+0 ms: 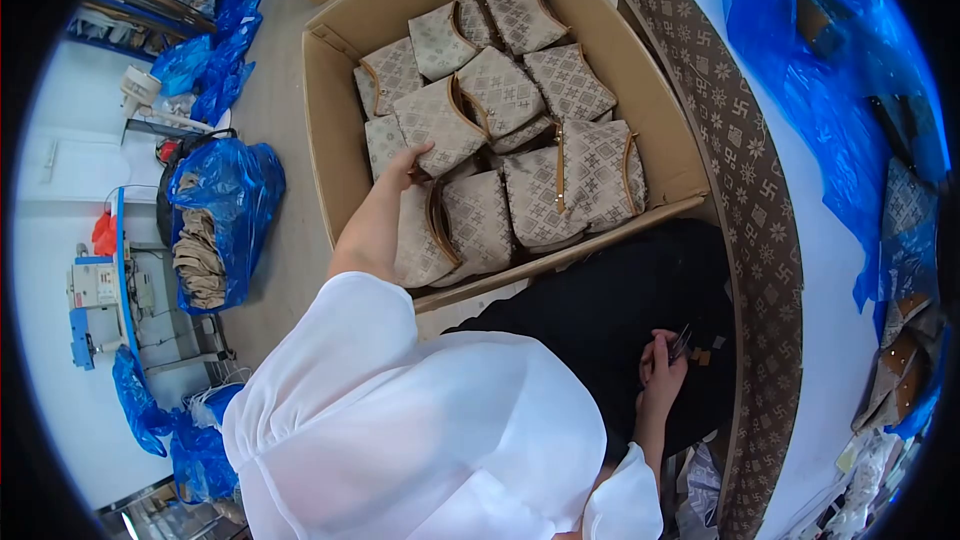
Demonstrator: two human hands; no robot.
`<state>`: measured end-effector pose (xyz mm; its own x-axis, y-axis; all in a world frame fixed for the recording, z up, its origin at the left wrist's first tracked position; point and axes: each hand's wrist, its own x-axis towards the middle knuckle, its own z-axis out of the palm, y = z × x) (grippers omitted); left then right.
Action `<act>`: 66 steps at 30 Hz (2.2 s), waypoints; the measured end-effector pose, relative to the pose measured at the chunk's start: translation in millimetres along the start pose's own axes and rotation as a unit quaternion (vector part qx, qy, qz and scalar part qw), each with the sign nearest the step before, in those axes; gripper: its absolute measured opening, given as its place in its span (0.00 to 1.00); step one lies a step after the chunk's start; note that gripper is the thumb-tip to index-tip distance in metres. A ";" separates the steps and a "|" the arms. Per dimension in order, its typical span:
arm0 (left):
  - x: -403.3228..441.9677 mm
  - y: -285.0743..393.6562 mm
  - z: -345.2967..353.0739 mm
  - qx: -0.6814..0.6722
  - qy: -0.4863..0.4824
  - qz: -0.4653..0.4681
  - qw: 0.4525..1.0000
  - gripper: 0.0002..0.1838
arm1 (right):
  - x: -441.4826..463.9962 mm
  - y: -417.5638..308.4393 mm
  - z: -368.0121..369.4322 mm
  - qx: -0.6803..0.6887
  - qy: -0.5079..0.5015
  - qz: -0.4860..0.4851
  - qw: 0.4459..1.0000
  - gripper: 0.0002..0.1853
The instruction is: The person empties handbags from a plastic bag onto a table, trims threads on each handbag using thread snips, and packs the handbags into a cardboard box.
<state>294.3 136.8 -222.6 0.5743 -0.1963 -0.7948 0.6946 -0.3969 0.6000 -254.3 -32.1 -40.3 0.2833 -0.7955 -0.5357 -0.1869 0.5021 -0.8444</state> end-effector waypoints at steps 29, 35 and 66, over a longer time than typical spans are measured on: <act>0.9 26.5 57.2 0.506 0.196 0.361 0.759 0.30 | 8.4 0.6 -5.1 -0.012 0.019 0.036 0.999 0.08; 10.4 52.7 129.2 0.267 0.099 0.472 0.835 0.11 | 13.4 7.3 -7.5 -0.013 0.027 0.060 0.998 0.09; -408.0 118.9 683.9 0.392 -0.533 0.537 0.524 0.30 | -26.5 -9.3 -29.1 0.038 -0.093 -0.190 0.977 0.09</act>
<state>-153.8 -443.5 110.5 -0.4066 -0.9068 0.1117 -0.4115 0.2909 0.8638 -287.5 -25.6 -18.0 0.4852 -0.8579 -0.1693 0.0327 0.2113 -0.9769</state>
